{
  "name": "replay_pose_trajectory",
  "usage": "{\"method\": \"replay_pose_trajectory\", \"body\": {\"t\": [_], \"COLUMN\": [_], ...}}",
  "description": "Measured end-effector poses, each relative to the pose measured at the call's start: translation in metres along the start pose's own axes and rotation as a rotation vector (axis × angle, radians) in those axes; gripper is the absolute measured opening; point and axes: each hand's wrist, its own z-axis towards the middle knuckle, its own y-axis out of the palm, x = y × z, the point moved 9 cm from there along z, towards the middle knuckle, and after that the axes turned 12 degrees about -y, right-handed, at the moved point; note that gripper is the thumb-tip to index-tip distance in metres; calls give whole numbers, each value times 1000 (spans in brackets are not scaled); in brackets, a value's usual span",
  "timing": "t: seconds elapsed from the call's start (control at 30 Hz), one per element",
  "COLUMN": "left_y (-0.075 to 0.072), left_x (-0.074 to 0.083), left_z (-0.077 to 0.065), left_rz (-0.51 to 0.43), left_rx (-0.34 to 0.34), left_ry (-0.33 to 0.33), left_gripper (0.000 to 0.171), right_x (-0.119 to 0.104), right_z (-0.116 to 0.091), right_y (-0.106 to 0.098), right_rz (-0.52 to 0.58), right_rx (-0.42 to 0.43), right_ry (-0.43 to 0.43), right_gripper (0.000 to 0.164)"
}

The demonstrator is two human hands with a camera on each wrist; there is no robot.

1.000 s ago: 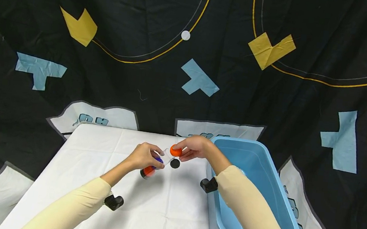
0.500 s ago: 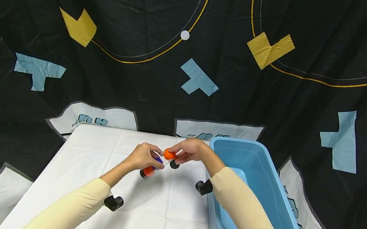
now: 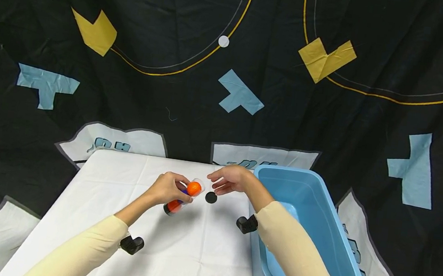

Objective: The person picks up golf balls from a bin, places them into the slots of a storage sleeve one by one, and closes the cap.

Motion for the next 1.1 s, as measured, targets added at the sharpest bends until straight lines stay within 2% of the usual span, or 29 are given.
{"method": "replay_pose_trajectory", "body": {"t": [0.2, 0.4, 0.57, 0.83, 1.1], "left_y": [-9, -13, -16, -18, -23], "left_x": [-11, -19, -24, -28, -32], "left_z": [-1, 0, 0, 1, -1], "left_rz": [11, 11, 2, -10, -11], "left_rx": [28, 28, 32, 32, 42], "left_ry": [-14, -24, -35, -45, -53], "left_gripper": [41, 40, 41, 40, 40], "right_x": [3, 16, 28, 47, 72], "right_z": [6, 20, 34, 46, 51], "right_y": [-9, -11, -12, -8, 10], "right_rz": [2, 7, -93, -351, -315], "right_rx": [93, 179, 298, 509, 629], "right_ry": [-28, -38, -64, -136, -200], "right_gripper": [42, 45, 41, 50, 47]}}
